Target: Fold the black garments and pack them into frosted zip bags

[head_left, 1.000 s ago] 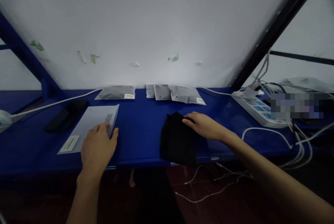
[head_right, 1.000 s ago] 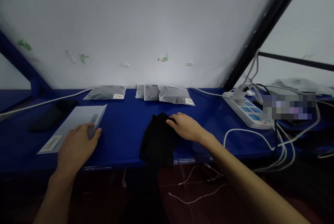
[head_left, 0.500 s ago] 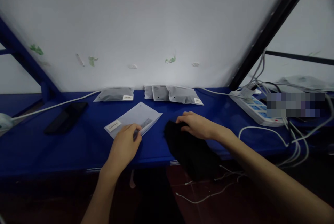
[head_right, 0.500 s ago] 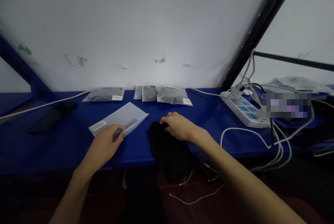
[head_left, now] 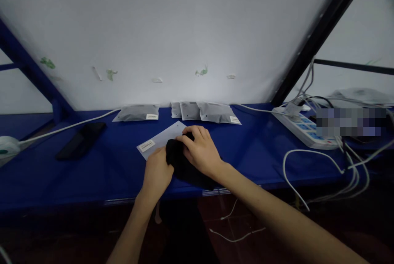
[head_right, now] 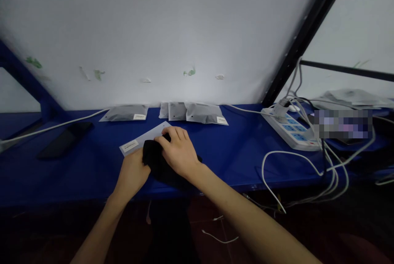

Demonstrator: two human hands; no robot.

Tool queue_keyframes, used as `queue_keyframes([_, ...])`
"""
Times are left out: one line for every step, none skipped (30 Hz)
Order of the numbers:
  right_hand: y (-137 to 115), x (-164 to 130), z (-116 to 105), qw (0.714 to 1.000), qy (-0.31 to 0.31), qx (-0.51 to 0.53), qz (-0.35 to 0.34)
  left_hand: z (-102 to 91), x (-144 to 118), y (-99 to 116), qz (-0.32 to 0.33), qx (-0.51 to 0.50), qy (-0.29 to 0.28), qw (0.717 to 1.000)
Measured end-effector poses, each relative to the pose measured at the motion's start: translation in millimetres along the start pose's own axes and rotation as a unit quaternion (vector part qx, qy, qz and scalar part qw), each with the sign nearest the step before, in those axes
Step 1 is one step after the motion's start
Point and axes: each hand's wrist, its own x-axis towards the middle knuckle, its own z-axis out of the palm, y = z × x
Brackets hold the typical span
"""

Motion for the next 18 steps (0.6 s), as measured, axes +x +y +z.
queue_keyframes([-2,0,4,1.0,0.01,0.0,0.011,-0.8,1,1,-0.007,-0.005,0.007,1.0])
queue_keyframes([-3,-1,7,1.0,0.015,0.008,0.016,-2.2,2,1,-0.015,-0.011,0.015,1.0])
queue_keyframes([-4,-1,8,1.0,0.01,0.025,0.011,-4.2,3,2,-0.025,-0.018,0.023,0.999])
queue_keyframes([-4,-2,9,0.999,-0.001,0.046,-0.004,-6.4,4,2,-0.037,-0.025,0.029,0.999])
queue_keyframes([-4,-2,8,0.997,-0.016,0.067,-0.024,-8.9,6,1,-0.052,-0.032,0.033,0.998])
queue_keyframes([-4,-2,8,0.995,-0.032,0.083,-0.042,-11.3,8,0,-0.068,-0.04,0.035,0.996])
queue_keyframes([-5,-2,6,0.993,-0.045,0.093,-0.056,-13.4,10,-2,-0.086,-0.052,0.035,0.994])
queue_keyframes([-6,-2,5,0.992,-0.055,0.097,-0.064,-15.2,12,-4,-0.105,-0.069,0.038,0.991])
queue_keyframes([-7,-1,4,0.991,-0.061,0.098,-0.069,-16.5,14,-6,-0.123,-0.091,0.042,0.987])
queue_keyframes([-8,-1,3,0.99,-0.067,0.097,-0.073,-17.2,16,-8,-0.135,-0.115,0.048,0.983])
queue_keyframes([-9,0,3,0.989,-0.076,0.098,-0.078,-17.2,16,-10,-0.139,-0.135,0.053,0.98])
queue_keyframes([-9,1,3,0.988,-0.089,0.099,-0.082,-16.7,16,-12,-0.136,-0.149,0.06,0.978])
queue_keyframes([-9,2,3,0.986,-0.103,0.1,-0.084,-15.6,16,-14,-0.123,-0.156,0.07,0.978])
queue_keyframes([-9,3,3,0.984,-0.117,0.103,-0.085,-14.0,15,-14,-0.101,-0.156,0.085,0.979])
queue_keyframes([-9,4,4,0.982,-0.131,0.105,-0.086,-12.2,13,-15,-0.075,-0.152,0.105,0.98])
queue_keyframes([-8,5,4,0.98,-0.142,0.108,-0.087,-10.3,11,-15,-0.047,-0.148,0.127,0.98])
queue_keyframes([-7,6,4,0.978,-0.151,0.112,-0.089,-8.6,9,-15,-0.022,-0.143,0.146,0.979])
queue_keyframes([-6,6,3,0.977,-0.158,0.114,-0.091,-7.2,8,-16,-0.001,-0.136,0.156,0.978])
